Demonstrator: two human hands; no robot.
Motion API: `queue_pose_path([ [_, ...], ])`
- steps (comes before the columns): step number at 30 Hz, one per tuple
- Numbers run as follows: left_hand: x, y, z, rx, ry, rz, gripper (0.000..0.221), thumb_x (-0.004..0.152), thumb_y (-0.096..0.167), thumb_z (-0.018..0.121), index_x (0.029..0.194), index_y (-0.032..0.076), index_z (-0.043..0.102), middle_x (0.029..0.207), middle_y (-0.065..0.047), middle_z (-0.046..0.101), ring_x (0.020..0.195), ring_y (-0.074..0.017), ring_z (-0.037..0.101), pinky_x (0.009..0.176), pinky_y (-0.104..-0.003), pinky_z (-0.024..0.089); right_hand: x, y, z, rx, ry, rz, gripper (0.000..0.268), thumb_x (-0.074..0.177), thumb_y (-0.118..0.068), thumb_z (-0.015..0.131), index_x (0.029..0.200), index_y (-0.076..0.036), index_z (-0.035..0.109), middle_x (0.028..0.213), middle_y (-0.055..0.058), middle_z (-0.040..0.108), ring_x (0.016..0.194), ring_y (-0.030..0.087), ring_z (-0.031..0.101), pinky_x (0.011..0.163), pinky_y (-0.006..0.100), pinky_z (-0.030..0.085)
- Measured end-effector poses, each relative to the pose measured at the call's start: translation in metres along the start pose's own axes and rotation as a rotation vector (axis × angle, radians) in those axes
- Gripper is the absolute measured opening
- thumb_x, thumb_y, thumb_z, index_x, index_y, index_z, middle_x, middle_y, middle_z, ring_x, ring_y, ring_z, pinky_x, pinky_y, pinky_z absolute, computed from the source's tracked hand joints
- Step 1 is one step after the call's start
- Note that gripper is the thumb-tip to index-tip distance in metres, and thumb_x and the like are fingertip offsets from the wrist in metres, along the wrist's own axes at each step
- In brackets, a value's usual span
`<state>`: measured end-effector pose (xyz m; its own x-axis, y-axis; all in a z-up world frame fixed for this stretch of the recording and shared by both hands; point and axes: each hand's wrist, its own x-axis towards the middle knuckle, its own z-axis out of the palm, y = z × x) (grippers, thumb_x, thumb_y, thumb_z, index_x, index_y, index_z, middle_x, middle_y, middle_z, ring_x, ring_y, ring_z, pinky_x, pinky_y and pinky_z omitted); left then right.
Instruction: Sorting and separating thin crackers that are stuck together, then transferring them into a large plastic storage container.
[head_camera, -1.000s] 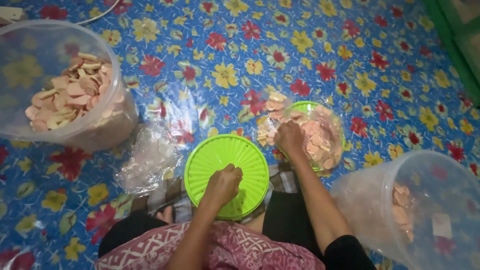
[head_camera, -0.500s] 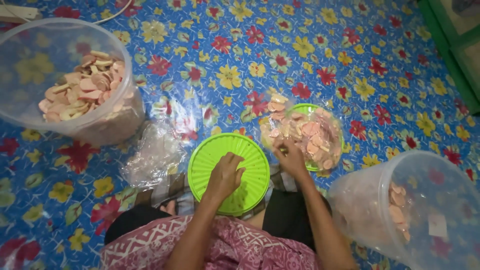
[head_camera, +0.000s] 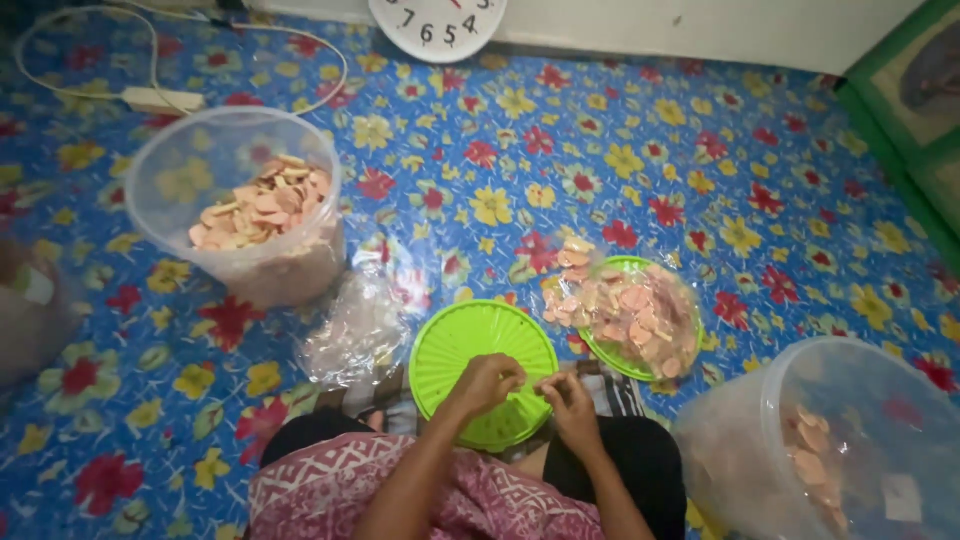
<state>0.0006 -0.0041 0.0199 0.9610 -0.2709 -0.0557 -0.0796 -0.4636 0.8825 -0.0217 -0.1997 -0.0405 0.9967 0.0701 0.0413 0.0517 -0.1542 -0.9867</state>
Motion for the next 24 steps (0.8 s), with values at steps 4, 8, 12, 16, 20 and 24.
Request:
queue_pose_path([
  [4, -0.007, 0.007, -0.004, -0.127, 0.075, 0.062, 0.013, 0.074, 0.011, 0.067, 0.085, 0.006, 0.071, 0.079, -0.003, 0.071, 0.066, -0.0152, 0.063, 0.063, -0.026, 0.049, -0.002, 0.005, 0.0, 0.036, 0.033, 0.029, 0.004, 0.084, -0.005, 0.055, 0.086, -0.003, 0.057, 0.081, 0.006, 0.065, 0.075, 0.014, 0.06, 0.074, 0.025, 0.048],
  [8, -0.008, 0.004, 0.003, -0.034, 0.074, 0.094, 0.01, 0.071, 0.004, 0.068, 0.079, 0.007, 0.071, 0.071, -0.004, 0.069, 0.053, -0.0141, 0.059, 0.059, -0.026, 0.049, -0.006, -0.01, 0.006, -0.203, 0.028, 0.0, 0.022, 0.078, -0.01, 0.065, 0.098, -0.005, 0.06, 0.089, 0.004, 0.068, 0.08, 0.013, 0.064, 0.073, 0.025, 0.05],
  [12, -0.007, -0.01, 0.018, 0.138, 0.104, 0.2, 0.007, 0.068, 0.009, 0.075, 0.071, 0.012, 0.069, 0.068, -0.001, 0.067, 0.055, -0.0127, 0.057, 0.081, -0.032, 0.045, -0.01, -0.032, 0.01, -0.388, -0.024, -0.193, 0.01, 0.076, -0.011, 0.065, 0.083, -0.005, 0.068, 0.08, 0.002, 0.066, 0.067, 0.013, 0.059, 0.061, 0.023, 0.046],
  [16, -0.01, -0.006, 0.016, 0.094, 0.126, 0.241, 0.005, 0.066, 0.009, 0.075, 0.069, 0.009, 0.07, 0.066, -0.002, 0.067, 0.052, -0.016, 0.056, 0.091, -0.042, 0.042, -0.012, -0.037, 0.01, -0.342, -0.022, -0.264, 0.006, 0.076, -0.007, 0.064, 0.08, -0.004, 0.068, 0.079, 0.002, 0.062, 0.068, 0.013, 0.056, 0.062, 0.023, 0.043],
  [20, -0.007, -0.012, 0.021, 0.094, 0.154, 0.342, 0.007, 0.064, 0.008, 0.072, 0.069, 0.009, 0.068, 0.065, -0.002, 0.065, 0.054, -0.0189, 0.055, 0.076, -0.034, 0.044, -0.009, -0.029, 0.008, -0.346, -0.029, -0.215, 0.008, 0.078, -0.01, 0.065, 0.081, -0.003, 0.065, 0.081, 0.002, 0.062, 0.071, 0.014, 0.058, 0.066, 0.024, 0.045],
  [24, 0.012, -0.055, 0.041, 0.16, 0.075, 0.272, 0.008, 0.081, 0.021, 0.067, 0.074, 0.023, 0.063, 0.075, 0.004, 0.063, 0.078, -0.0194, 0.065, 0.101, -0.049, 0.032, -0.005, -0.021, 0.008, -0.362, 0.012, -0.268, 0.005, 0.08, -0.015, 0.068, 0.079, -0.011, 0.069, 0.073, 0.005, 0.065, 0.073, 0.024, 0.064, 0.072, 0.033, 0.049],
])
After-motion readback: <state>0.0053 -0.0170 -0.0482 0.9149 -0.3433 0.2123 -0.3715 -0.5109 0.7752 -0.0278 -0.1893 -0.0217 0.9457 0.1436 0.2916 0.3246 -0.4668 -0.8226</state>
